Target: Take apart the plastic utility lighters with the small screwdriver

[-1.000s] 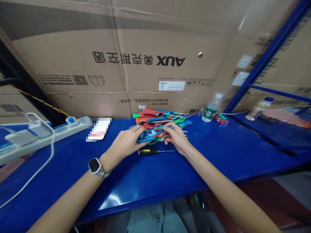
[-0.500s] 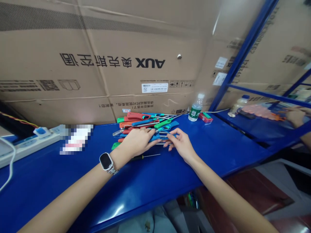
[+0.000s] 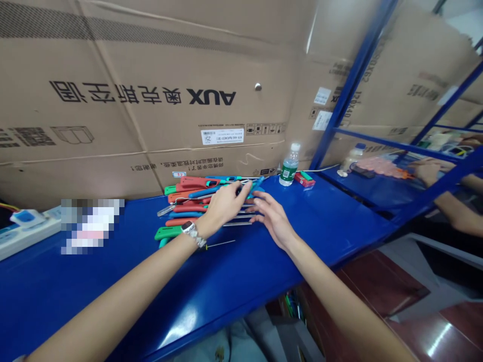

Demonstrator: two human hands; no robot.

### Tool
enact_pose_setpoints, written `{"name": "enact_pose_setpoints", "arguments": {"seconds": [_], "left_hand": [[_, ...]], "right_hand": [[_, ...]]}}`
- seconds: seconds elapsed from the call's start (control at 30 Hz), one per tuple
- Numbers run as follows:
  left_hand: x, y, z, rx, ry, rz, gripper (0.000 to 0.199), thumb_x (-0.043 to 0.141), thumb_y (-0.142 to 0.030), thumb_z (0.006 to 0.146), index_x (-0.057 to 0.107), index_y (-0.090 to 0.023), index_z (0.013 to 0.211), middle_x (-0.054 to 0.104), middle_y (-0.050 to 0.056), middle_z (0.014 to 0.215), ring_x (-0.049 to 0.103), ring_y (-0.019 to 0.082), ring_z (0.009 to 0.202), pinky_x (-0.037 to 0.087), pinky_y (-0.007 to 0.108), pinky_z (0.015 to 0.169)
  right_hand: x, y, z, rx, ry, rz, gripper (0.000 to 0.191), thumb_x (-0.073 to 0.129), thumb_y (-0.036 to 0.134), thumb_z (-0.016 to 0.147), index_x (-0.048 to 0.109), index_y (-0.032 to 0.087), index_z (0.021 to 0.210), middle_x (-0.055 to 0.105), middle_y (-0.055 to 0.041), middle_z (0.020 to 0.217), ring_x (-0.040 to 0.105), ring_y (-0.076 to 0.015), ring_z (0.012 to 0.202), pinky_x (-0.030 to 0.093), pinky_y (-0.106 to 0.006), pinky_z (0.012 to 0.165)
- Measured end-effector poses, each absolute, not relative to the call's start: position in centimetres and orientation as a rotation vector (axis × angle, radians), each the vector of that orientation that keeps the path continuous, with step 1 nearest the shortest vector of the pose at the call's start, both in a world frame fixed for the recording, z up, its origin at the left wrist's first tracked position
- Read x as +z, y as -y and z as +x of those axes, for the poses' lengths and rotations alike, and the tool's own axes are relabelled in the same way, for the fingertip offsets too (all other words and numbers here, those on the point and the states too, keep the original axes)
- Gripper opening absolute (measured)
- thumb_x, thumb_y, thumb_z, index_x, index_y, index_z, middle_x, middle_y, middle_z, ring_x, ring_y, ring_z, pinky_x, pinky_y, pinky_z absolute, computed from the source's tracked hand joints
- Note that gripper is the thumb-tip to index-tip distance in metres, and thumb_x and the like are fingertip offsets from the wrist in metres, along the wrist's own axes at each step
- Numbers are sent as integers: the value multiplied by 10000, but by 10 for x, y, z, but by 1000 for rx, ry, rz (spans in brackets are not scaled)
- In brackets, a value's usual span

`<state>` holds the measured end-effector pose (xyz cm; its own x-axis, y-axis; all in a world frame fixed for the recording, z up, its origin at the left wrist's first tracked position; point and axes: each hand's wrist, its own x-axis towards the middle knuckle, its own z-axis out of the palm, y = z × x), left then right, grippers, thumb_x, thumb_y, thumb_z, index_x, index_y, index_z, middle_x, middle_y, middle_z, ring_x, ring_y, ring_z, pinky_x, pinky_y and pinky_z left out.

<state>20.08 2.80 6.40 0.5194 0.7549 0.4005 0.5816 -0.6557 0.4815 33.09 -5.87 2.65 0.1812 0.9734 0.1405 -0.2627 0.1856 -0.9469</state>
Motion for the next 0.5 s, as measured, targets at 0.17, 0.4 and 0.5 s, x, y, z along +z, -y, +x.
{"name": "enact_pose_setpoints", "arguments": {"seconds": [0.17, 0.4, 0.5], "left_hand": [[67, -44, 247, 942, -1202, 1925, 493, 416, -547, 1048, 475, -202, 700, 625, 54, 732, 584, 190, 709, 387, 301, 667], [65, -43, 274, 780, -1024, 1624, 398, 464, -517, 1030, 580, -175, 863, 702, 100, 931, 663, 234, 881, 472, 312, 733], [58, -47, 266, 730, -990, 1680, 378, 514, -516, 994, 629, -166, 913, 726, 124, 1023, 675, 256, 946, 489, 328, 761]], "right_hand": [[19, 51, 320, 1135, 1018, -1205, 736, 817, 350, 766, 427, 262, 1384, 726, -48, 974, 754, -213, 742, 592, -261, 469], [20, 43, 364, 1000, 946, -1378, 99, 625, 246, 957, 569, 188, 1014, 687, 17, 661, 670, -130, 484, 541, -200, 396], [23, 35, 392, 913, 884, -1569, 83, 568, 225, 1004, 568, 180, 934, 700, 1, 689, 630, -97, 460, 528, -188, 394]]}}
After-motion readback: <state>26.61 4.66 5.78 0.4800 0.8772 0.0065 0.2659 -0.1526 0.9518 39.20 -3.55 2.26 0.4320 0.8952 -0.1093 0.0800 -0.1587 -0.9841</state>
